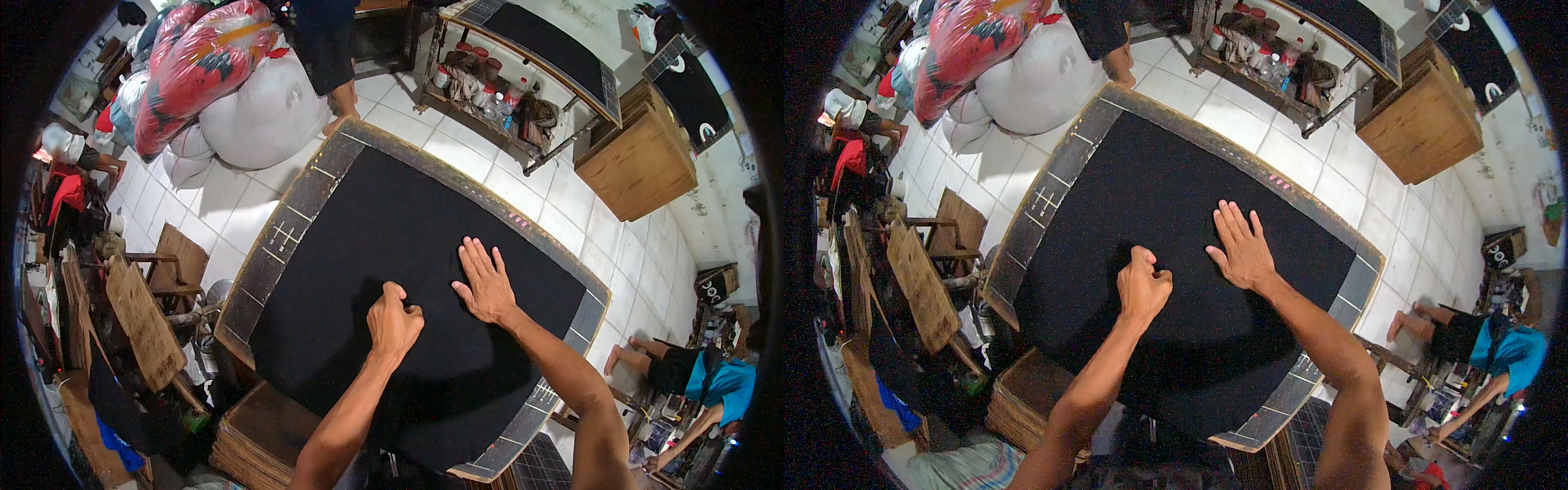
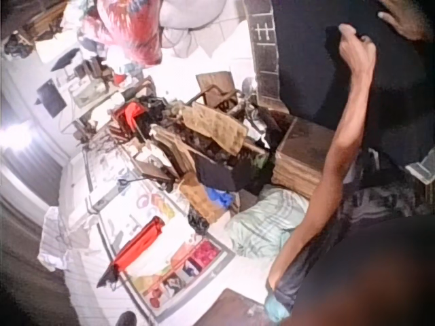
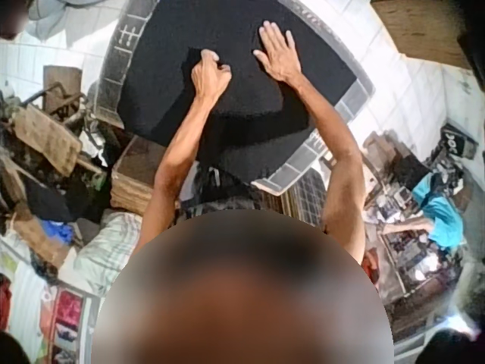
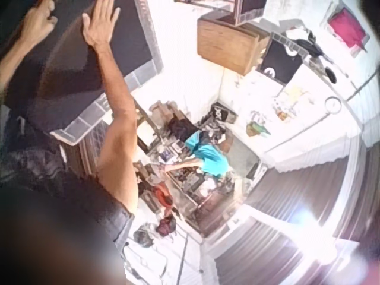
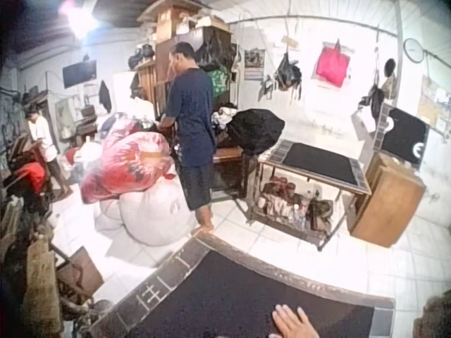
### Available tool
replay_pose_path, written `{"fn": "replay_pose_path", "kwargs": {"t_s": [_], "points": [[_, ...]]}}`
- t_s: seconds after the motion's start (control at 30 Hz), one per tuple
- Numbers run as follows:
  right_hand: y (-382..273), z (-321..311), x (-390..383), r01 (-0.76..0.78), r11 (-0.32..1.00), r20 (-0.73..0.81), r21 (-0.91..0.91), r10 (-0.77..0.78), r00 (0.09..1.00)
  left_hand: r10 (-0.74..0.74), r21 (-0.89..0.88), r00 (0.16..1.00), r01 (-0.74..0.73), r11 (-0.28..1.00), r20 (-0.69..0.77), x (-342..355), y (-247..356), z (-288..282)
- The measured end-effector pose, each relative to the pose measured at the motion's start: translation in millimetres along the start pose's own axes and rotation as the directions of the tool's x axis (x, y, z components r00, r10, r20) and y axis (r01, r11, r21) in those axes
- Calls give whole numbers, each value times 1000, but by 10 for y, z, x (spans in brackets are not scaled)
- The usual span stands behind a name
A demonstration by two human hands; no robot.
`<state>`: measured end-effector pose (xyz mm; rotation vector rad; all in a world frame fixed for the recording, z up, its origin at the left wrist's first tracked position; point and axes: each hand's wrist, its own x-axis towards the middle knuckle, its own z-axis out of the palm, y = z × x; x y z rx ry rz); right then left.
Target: The person prepares a black fabric on a table, aligns it, and secures it with a stapler. Another worker performs screen printing on a nearby table. The camera wearer then staples the fabric edges to the table frame.
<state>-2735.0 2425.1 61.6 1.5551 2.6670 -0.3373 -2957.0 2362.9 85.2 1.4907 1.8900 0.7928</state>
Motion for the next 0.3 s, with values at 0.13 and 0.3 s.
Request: {"fn": "replay_pose_path", "kwargs": {"t_s": [0.13, 0.3], "points": [[15, -21, -16, 19, 999, 14, -36, -18, 1000, 5, -3, 1000, -5, 1000, 5, -15, 2, -6], [29, 21, -16, 26, 998, 8, -52, -25, 1000, 12, 3, 1000, -12, 1000, 0, -51, -2, -21]]}}
